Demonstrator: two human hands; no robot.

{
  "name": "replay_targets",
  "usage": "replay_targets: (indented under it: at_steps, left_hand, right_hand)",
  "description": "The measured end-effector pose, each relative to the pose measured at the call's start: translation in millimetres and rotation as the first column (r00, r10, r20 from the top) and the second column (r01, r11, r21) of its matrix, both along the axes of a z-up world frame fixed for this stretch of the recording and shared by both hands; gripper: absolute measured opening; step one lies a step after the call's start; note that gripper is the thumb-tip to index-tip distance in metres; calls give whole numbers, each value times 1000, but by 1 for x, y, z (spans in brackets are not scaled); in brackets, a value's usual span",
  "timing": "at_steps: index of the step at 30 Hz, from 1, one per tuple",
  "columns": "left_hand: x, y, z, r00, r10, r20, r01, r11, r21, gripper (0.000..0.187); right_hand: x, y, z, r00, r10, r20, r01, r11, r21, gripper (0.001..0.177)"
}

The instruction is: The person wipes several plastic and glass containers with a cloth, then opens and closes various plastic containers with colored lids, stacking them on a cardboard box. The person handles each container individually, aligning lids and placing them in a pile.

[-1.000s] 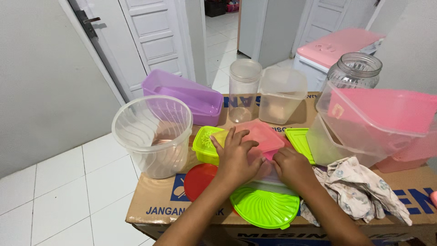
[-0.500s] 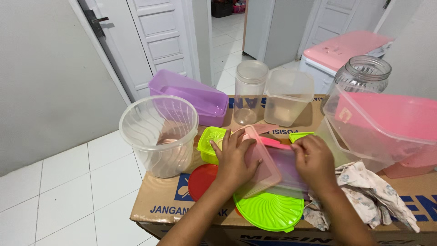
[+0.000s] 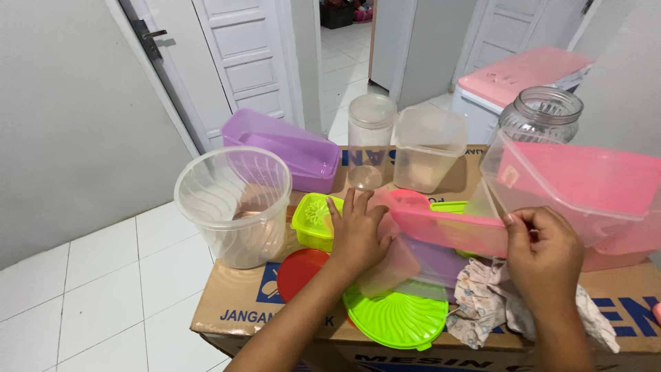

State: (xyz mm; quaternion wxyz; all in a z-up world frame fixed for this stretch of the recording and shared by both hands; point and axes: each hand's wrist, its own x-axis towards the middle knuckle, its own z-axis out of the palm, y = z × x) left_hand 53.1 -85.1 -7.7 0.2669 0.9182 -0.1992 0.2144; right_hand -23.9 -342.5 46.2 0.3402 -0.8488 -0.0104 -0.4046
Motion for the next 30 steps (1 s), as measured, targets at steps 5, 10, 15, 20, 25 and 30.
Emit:
replay_targets:
  at_steps: [5,10,15,20,25,30]
  left_hand:
    - [0,-26,0,990,-15,139,56,955,-292,72]
    - [-8,-74,8,883,-461,88,198,195,-960,103]
    - [-18,-117,10,557,-761,332,40,-375,-926,110]
    - [-9,-139,20,519,-749,412,80,-438,-896,109]
    - [-4,-140,35,663,-640,389,107,-433,-895,101]
    - [-3,-134,36,685,-624,375,65,-461,-885,98]
  right_hand:
    - [-14,-8,-5,988,22,153,-40,992,118,20]
    - [-15,0,-16,903,181,389,-266,948,176,19]
    - [-11,6,-7,828,369,422,-399,917,-19,11]
    - [-17,-19,15,826,445,346,-379,893,-244,16]
    - [5,-82,56,928,177,328,-94,963,-252,38]
    - [34,-157,91,989,143,39,-113,900,-421,52]
